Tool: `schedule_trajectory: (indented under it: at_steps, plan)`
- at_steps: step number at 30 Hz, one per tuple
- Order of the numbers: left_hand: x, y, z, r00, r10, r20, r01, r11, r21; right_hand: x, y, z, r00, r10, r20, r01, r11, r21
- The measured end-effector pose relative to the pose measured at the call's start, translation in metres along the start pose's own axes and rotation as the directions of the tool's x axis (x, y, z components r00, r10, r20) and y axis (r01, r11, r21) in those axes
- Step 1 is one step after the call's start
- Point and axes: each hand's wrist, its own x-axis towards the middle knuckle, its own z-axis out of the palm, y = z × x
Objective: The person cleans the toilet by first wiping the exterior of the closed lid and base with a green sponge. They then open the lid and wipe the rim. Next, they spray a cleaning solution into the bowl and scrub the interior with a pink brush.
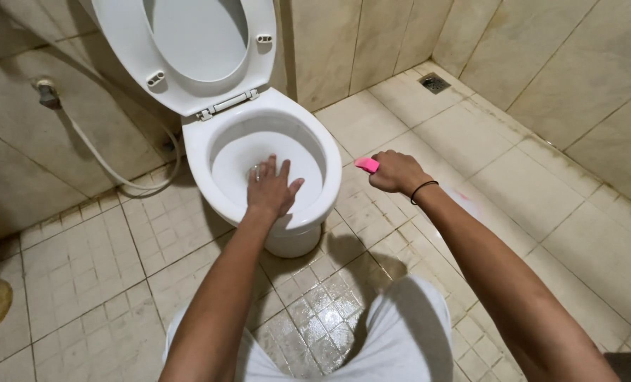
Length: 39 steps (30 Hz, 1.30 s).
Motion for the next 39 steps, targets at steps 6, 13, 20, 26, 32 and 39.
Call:
schedule_trajectory:
  at_steps: [6, 13, 20, 26, 32, 39]
  plan:
    - [0.009, 0.001, -0.022, 0.998, 0.039, 0.051, -0.046, 0.990, 0.137, 0.029, -0.017, 0.000, 0.998, -0.035, -0.058, 0.040, 0.996, 0.081]
    - [0.015, -0.006, -0.063, 0.998, -0.004, 0.060, 0.004, 1.000, 0.013, 0.047, -0.073, -0.024, 0.997, -0.049, 0.052, 0.040, 0.985, 0.167]
    - [-0.001, 0.006, -0.229, 0.983, -0.026, 0.183, 0.033, 0.999, -0.036, 0.045, -0.095, -0.141, 0.987, -0.151, -0.057, 0.161, 0.946, 0.282]
    - [-0.019, 0.011, -0.373, 0.977, -0.028, 0.210, 0.034, 0.999, -0.026, 0.014, -0.117, -0.299, 0.987, -0.135, -0.084, 0.154, 0.945, 0.289]
    - [-0.018, 0.040, -0.479, 0.973, -0.034, 0.230, 0.031, 0.999, 0.019, -0.006, -0.109, -0.406, 0.977, -0.163, -0.140, 0.190, 0.960, 0.207]
    - [0.024, 0.107, -0.550, 0.983, 0.022, 0.184, -0.026, 0.999, 0.021, 0.000, -0.066, -0.506, 0.942, -0.198, -0.270, 0.278, 0.913, 0.298]
